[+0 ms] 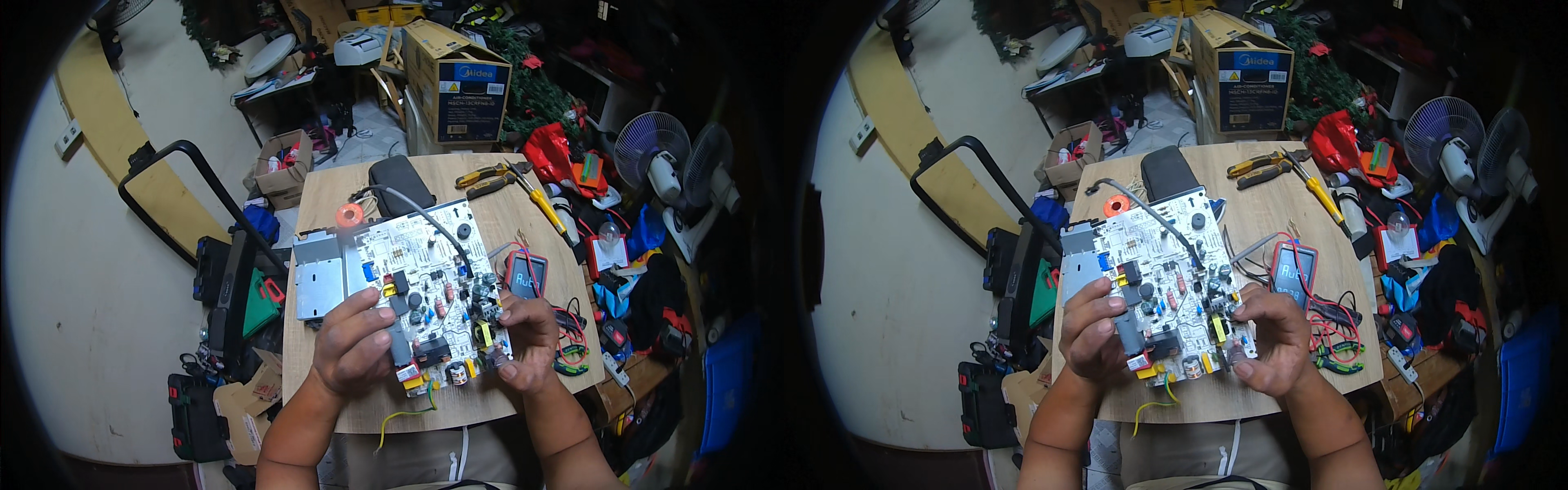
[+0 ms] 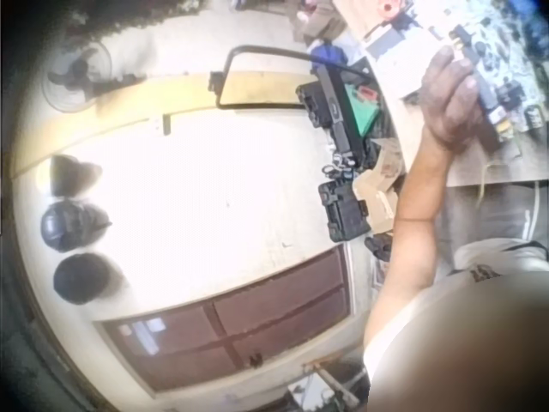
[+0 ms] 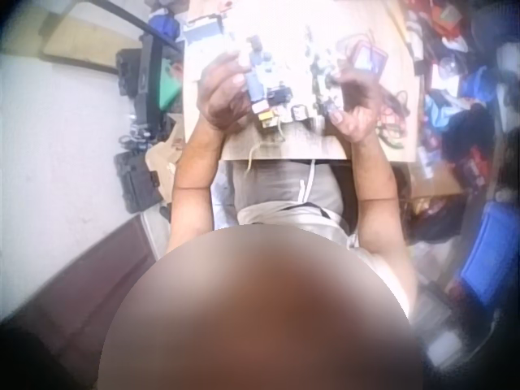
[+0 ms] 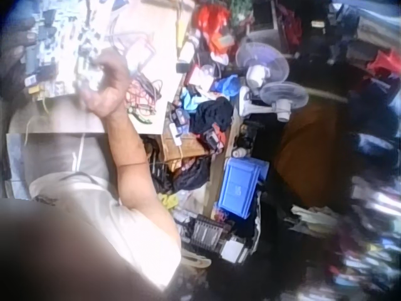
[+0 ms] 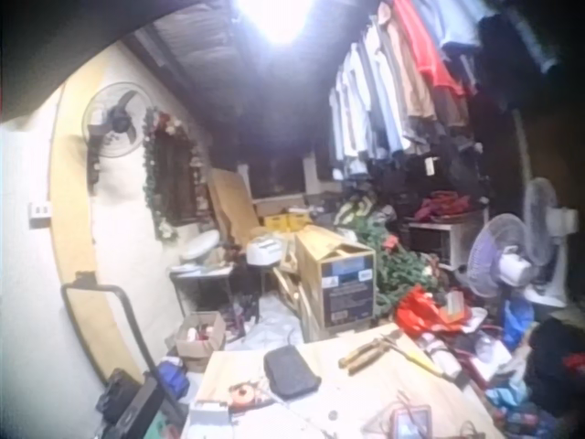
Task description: The person holds a green circuit board and uses a multimeter to test various points on it. They flip the board over to access different components and continue measuring with the multimeter probes.
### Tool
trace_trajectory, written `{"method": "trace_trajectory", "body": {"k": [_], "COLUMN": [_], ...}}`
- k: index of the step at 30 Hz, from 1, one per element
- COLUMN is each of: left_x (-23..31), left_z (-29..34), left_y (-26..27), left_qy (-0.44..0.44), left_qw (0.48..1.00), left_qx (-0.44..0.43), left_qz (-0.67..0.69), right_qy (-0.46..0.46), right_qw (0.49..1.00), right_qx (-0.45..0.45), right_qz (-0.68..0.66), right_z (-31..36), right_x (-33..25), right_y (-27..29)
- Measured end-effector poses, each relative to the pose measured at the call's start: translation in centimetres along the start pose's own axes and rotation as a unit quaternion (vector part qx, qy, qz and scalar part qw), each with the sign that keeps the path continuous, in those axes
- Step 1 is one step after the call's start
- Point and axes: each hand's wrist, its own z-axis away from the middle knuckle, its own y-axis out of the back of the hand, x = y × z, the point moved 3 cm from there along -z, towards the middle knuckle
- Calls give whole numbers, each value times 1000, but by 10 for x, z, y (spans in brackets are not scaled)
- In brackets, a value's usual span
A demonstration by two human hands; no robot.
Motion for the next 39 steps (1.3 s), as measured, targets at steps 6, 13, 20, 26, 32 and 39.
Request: {"method": "trace_trajectory", "body": {"k": [6,13,20,26,32,39], "left_x": [0,1,2,2,2,1], "left_z": [0,-1,2,3,1,-2], "left_y": [1,-1,0,-1,-3,-5], "left_qy": [-1,3,5,-2,16,25], "left_qw": [1000,1000,1000,1000,999,999], "left_qx": [-11,-12,-16,-12,-16,-16], "left_qz": [-7,-8,-11,-22,-23,-17], "right_qy": [-8,-12,-18,-12,-11,-26], "right_qw": [1000,999,1000,1000,999,999], "right_qx": [-6,-38,1,-2,9,11], "right_qz": [11,27,14,21,38,43], "right_z": [1,1,1,0,3,3], "right_x": [1,2,2,3,4,3], "right_y": [2,7,1,3,5,6]}}
